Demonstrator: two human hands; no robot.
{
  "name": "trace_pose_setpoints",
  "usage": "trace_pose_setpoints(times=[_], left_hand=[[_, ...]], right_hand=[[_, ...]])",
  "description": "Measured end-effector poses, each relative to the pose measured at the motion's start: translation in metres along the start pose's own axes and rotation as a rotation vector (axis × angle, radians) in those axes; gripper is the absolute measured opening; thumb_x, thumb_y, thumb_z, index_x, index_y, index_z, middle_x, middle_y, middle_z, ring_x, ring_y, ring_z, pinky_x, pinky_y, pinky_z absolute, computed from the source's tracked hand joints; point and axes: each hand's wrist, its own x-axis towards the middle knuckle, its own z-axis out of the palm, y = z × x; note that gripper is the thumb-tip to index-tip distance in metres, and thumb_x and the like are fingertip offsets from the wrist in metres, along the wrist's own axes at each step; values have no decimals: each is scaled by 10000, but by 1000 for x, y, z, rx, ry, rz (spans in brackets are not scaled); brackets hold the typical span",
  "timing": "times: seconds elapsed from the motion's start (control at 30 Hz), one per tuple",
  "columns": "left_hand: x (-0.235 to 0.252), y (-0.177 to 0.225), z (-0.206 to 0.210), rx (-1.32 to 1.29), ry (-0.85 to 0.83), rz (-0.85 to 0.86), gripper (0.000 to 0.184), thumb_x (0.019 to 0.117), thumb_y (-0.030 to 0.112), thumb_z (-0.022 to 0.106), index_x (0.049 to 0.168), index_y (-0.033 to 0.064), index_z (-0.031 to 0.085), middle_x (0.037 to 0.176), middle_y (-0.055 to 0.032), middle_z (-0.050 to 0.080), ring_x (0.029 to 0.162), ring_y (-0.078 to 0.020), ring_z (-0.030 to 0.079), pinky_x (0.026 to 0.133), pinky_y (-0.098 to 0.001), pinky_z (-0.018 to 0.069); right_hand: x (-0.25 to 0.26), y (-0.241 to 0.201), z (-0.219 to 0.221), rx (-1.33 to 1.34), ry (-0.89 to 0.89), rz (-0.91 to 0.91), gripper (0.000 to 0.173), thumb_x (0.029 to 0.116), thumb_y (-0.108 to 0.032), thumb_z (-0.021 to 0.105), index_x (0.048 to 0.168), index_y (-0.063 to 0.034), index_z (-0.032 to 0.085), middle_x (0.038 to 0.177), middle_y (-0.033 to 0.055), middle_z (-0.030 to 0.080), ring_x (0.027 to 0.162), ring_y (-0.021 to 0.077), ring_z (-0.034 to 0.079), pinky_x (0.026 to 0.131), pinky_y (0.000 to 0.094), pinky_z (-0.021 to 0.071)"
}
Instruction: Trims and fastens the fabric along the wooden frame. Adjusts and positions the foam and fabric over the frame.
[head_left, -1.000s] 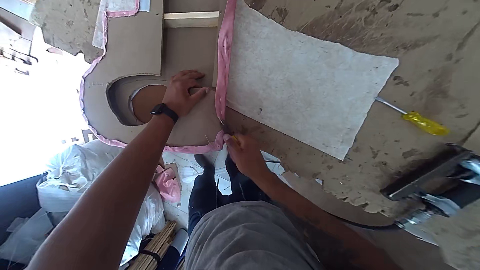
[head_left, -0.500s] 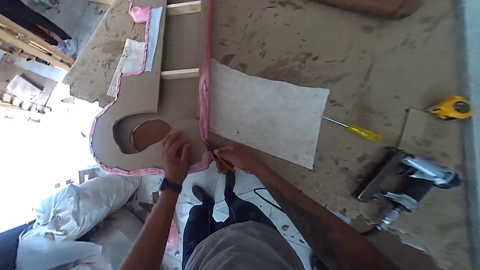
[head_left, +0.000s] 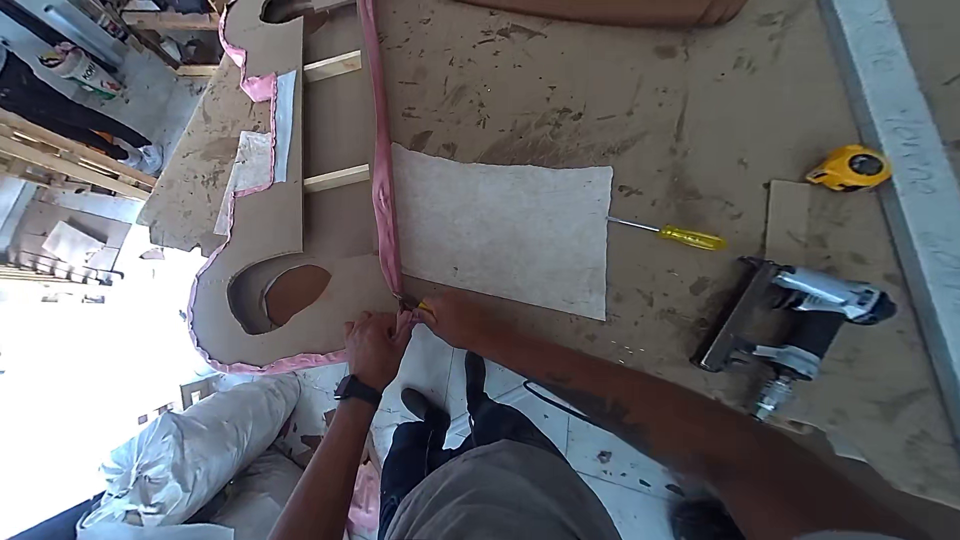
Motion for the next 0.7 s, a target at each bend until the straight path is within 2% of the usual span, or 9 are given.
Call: trace_pose_setpoints(times=[0.07, 0.13, 0.27, 0.37, 0.4, 0.47, 0.6, 0.67, 0.7], left_hand=[[1, -11, 6, -74, 48, 128, 470, 979, 564, 553, 667, 219, 624, 681, 71, 587, 752, -132, 583, 824, -434, 452], [0, -24, 14, -214, 129, 243, 459, 983, 517, 576, 639, 214, 601, 659, 78, 551, 732, -120, 551, 810, -423, 433], [-3, -32, 19, -383, 176, 334, 406, 974, 461, 626, 643, 227, 607, 680, 94, 567, 765, -105, 553, 842, -421, 422], [-4, -33, 20, -426, 166, 349, 394, 973, 446, 638, 641, 234, 613, 698, 99, 585, 790, -98, 561, 861, -421, 416], [-4, -34, 19, -426, 166, 353, 392, 970, 443, 647, 640, 235, 613, 703, 100, 592, 794, -97, 564, 864, -419, 419], [-4, -35, 19, -418, 163, 358, 401, 955, 422, 668, 613, 234, 573, 693, 99, 577, 784, -98, 556, 853, -415, 414], [-8, -41, 23, -428, 173, 372, 399, 927, 406, 694, 595, 245, 540, 660, 106, 542, 736, -92, 532, 832, -406, 413], [-10, -45, 22, -505, 176, 356, 331, 921, 404, 704, 640, 255, 612, 683, 120, 569, 748, -80, 543, 853, -395, 426], [-11, -47, 20, -568, 176, 335, 293, 924, 400, 707, 677, 249, 660, 699, 121, 593, 747, -75, 551, 850, -383, 435]], right_hand=[[4, 13, 3, -52, 28, -90, 401, 1070, -447, 440, 912, -135, 636, 779, 41, 625, 760, 218, 666, 661, 443, 565], [10, 23, 1, -118, 78, -193, 401, 1072, -441, 435, 905, -136, 635, 792, 35, 634, 758, 215, 669, 650, 438, 561], [16, 29, -22, -95, 22, -286, 379, 1057, -428, 491, 870, -128, 630, 805, 43, 630, 763, 216, 658, 657, 453, 551], [11, 27, -48, 206, -186, -199, 372, 1054, -425, 531, 880, -113, 636, 726, 10, 621, 669, 157, 622, 628, 405, 528], [11, 26, -52, 319, -264, -161, 378, 1066, -425, 524, 917, -101, 651, 769, -5, 692, 688, 119, 667, 661, 370, 566], [13, 25, -55, 458, -395, -110, 377, 1081, -406, 504, 966, -79, 652, 844, -6, 743, 712, 99, 703, 678, 333, 593], [31, 26, -49, 621, -530, -1, 382, 1092, -375, 491, 1051, -21, 627, 856, 83, 741, 704, 186, 735, 638, 368, 619], [37, 27, -50, 725, -565, 31, 399, 1092, -385, 491, 1052, -1, 592, 800, 125, 702, 653, 243, 734, 600, 412, 642], [36, 25, -52, 711, -544, 38, 412, 1086, -403, 499, 1013, -10, 598, 737, 112, 669, 572, 219, 686, 532, 383, 607]])
